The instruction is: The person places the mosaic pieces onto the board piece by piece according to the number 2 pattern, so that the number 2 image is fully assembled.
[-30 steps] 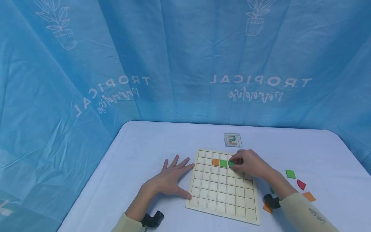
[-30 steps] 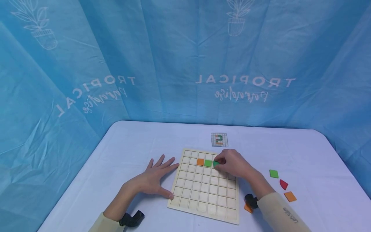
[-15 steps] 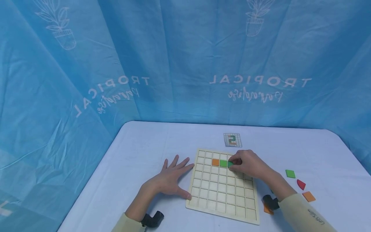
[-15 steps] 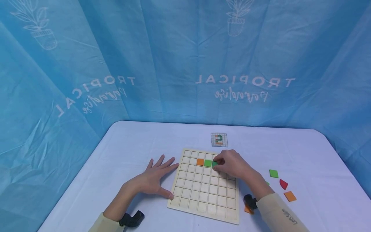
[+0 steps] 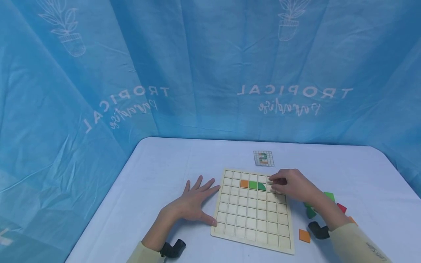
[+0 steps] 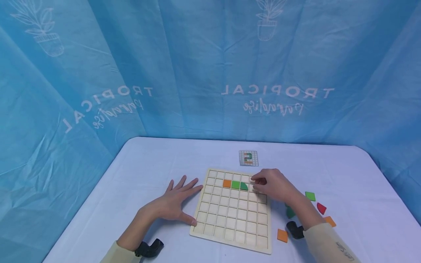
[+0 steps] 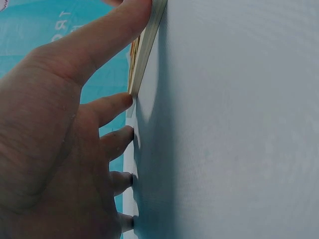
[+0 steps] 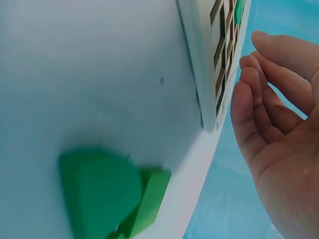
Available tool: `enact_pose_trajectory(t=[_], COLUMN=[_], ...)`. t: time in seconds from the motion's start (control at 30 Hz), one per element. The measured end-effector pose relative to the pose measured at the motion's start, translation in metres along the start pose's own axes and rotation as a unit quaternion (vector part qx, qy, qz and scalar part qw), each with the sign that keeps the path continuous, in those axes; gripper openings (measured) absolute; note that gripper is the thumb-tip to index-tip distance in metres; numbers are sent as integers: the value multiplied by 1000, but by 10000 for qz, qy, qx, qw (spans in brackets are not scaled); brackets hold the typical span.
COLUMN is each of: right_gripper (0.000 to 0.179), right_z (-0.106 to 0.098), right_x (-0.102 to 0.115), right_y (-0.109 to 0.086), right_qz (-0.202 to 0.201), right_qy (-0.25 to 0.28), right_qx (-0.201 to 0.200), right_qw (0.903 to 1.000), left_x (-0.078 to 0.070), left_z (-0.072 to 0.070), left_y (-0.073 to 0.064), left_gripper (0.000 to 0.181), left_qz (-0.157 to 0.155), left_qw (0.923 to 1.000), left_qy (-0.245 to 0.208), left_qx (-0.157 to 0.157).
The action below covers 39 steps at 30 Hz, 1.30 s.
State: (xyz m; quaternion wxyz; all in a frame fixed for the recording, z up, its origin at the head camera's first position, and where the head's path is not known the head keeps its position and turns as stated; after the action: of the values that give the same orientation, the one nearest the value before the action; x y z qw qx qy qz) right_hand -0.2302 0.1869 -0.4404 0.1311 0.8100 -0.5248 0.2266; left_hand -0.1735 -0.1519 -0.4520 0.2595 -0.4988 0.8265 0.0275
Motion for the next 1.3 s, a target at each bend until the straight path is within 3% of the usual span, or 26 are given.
enact_pose_trajectory(t=[0.57,1.3], right_gripper=[25,22], right_z=[-22,-29], right_x=[-26,-54], right_y=[-29,-56], right_qz=[189,449], right_qy=[-126,-370], right_qx=[-353,-336], right_qw=[9991,9977], left_x=[1,0], left_z=[2,1], left_y=[2,1], left_gripper=[113,112], left_qz=[-81,-12], left_qw=[9999,10000], left_qy=[69,37], left_qx=[-15,-19])
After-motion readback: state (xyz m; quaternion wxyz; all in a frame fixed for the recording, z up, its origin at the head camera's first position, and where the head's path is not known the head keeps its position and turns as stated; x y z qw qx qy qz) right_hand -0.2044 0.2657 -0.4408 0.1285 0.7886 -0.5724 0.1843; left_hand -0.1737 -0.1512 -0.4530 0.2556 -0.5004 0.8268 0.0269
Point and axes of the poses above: each hand's wrist, its own y-axis towards the middle knuckle, its own z-axis out of the palm, x = y × z, the point moved 3 cm from there along y, towards the middle knuckle, and after that the axes turned 6 degrees about -y, right-handed, at the moved point
